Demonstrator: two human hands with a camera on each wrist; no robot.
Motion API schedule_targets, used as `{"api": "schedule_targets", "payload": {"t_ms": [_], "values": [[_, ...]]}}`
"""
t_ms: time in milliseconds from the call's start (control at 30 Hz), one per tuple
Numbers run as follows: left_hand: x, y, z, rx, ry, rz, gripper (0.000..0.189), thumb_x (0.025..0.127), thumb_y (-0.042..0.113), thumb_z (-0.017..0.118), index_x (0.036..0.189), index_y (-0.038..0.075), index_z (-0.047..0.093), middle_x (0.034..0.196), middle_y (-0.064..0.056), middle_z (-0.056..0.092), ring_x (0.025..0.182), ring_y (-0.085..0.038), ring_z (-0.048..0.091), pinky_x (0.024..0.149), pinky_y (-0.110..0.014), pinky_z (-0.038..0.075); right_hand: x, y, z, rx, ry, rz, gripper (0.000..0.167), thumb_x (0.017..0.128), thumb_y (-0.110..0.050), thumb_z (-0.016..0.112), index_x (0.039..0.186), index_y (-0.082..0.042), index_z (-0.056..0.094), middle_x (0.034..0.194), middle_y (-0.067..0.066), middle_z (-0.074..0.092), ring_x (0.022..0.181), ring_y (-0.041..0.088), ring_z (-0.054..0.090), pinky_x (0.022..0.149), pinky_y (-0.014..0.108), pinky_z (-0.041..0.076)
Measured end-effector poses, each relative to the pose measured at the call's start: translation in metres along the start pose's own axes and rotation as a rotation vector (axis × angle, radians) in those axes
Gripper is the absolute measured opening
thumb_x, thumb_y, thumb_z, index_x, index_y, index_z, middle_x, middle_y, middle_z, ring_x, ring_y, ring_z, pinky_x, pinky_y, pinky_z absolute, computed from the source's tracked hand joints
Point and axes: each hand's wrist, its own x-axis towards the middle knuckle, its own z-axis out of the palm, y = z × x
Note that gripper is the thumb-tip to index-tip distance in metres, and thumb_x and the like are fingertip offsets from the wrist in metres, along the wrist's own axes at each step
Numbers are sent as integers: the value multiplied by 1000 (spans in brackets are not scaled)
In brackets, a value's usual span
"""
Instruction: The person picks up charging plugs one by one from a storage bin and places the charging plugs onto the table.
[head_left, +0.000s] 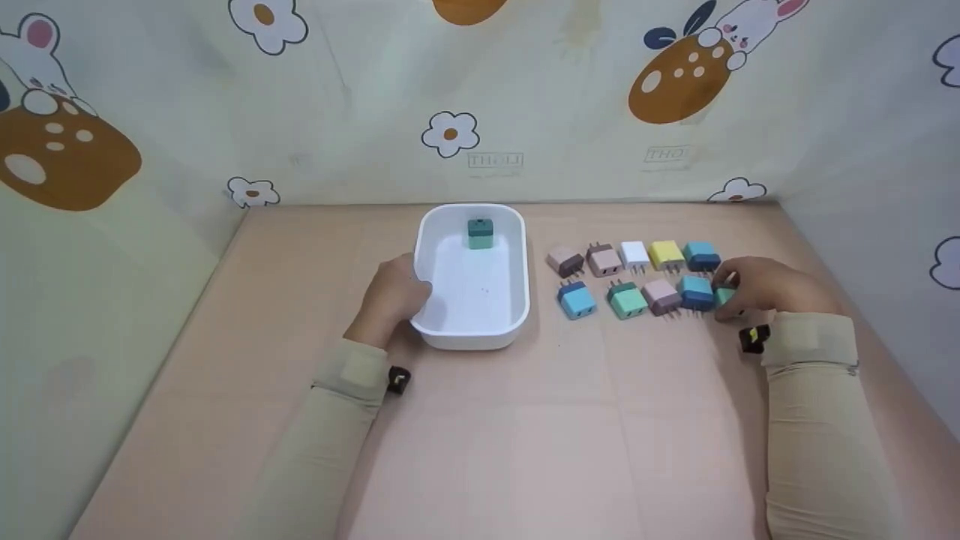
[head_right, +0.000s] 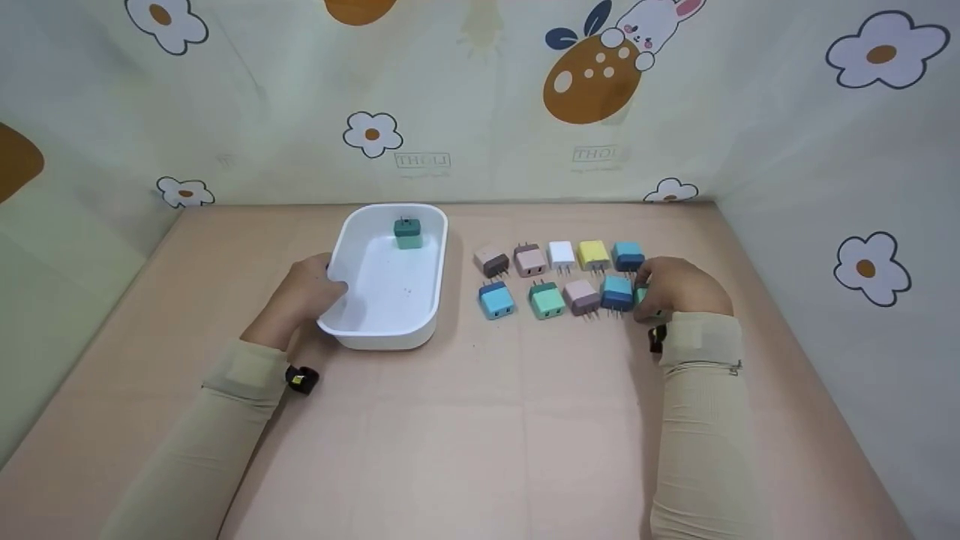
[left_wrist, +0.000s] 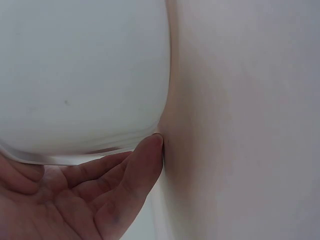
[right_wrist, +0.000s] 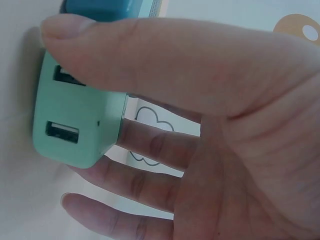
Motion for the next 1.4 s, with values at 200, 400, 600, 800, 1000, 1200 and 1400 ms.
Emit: {"api": "schedule_targets", "payload": {"t_ms": [200, 400, 600, 800, 1000, 1200, 1400], "values": [[1, 1, -1, 0, -9, -19, 51, 101, 6, 57, 152, 3, 53, 142, -20, 63, 120, -37, 66, 111, -56, 51, 1, 1, 0, -6, 7, -5, 57, 87, -20, 86, 133, 4, 62, 134, 35, 56, 114, 48, 55, 92, 63, 53], [1, 1, -1, -4, -17, -27, 51, 102, 6, 56, 153, 3, 51, 144, -21, 62, 121, -37, 66, 111, -55, 51, -1, 2, -3, -3, 17, -29, 54, 86, -21, 87, 129, 3, 64, 132, 34, 58, 114, 48, 56, 92, 63, 53], [3, -2, -1, -7, -17, 7, 51, 99, 4, 53, 150, 2, 54, 138, -20, 65, 115, -34, 66, 106, -52, 55, -7, 2, -10, -1, 41, -76, 49, 85, -13, 87, 124, 6, 64, 129, 32, 62, 115, 49, 58, 94, 66, 51], [3, -1, -2, -9, -24, -10, 52, 100, 5, 53, 151, 2, 53, 140, -20, 64, 116, -35, 65, 107, -52, 55, -14, 0, -15, 13, 52, -68, 49, 88, -14, 84, 128, 5, 63, 132, 32, 60, 117, 49, 55, 93, 65, 52], [3, 0, -2, -11, -29, -28, 52, 101, 6, 55, 153, 3, 51, 143, -20, 62, 118, -35, 65, 109, -53, 53, -22, -6, -20, 2, 73, -55, 55, 93, -22, 81, 135, 6, 60, 136, 36, 56, 119, 53, 54, 91, 66, 52], [2, 1, -2, -6, -24, -32, 52, 101, 7, 55, 153, 4, 51, 144, -20, 62, 118, -35, 64, 110, -53, 52, -27, -19, -25, -25, 148, -82, 58, 98, -28, 76, 139, 8, 57, 135, 37, 55, 120, 54, 53, 94, 70, 50], [2, 1, -2, 7, -21, -22, 52, 102, 7, 56, 153, 2, 51, 144, -21, 62, 118, -36, 65, 109, -54, 53, -33, -39, -29, -16, 233, -121, 51, 101, -21, 72, 142, 6, 57, 138, 35, 54, 122, 54, 54, 96, 71, 50]]}}
